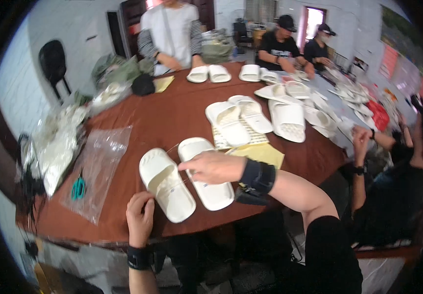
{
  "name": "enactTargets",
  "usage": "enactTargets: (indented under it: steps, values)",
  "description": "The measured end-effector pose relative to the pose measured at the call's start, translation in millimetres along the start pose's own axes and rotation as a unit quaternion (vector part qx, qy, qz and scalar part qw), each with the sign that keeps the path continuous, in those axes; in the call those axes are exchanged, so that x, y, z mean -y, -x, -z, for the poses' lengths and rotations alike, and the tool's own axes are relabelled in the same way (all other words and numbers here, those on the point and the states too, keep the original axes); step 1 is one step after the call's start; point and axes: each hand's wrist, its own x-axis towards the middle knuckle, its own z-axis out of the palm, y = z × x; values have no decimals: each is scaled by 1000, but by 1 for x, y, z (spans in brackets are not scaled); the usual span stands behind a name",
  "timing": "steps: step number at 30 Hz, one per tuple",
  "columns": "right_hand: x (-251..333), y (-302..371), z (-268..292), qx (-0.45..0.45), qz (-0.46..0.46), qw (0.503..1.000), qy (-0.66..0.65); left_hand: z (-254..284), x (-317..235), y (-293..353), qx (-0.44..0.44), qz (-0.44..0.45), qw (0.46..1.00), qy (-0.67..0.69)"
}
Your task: Inspecting white slippers for quality and placing them into clear plastic packaging bags on a workshop table.
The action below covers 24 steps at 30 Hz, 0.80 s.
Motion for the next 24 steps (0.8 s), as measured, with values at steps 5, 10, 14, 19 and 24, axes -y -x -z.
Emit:
enactTargets:
  steps: [5, 10, 14, 19, 24]
  values:
    - [1, -18, -21, -9, -21, 998, 58, -1, 1, 1, 20, 11, 1000, -7]
    - [-1, -32, -38, -45, -22, 994, 100, -3, 3, 3, 21, 4, 1000, -5]
    - [-1, -36, -43, -81, -17, 990, 113, -1, 5, 2, 41, 7, 999, -30]
    - [3, -24, -38, -136, 19, 982, 127, 0, 4, 2, 46, 13, 998, -30]
    - [6, -3, -15, -149, 10, 978, 144, 0, 4, 4, 46, 9, 999, -27]
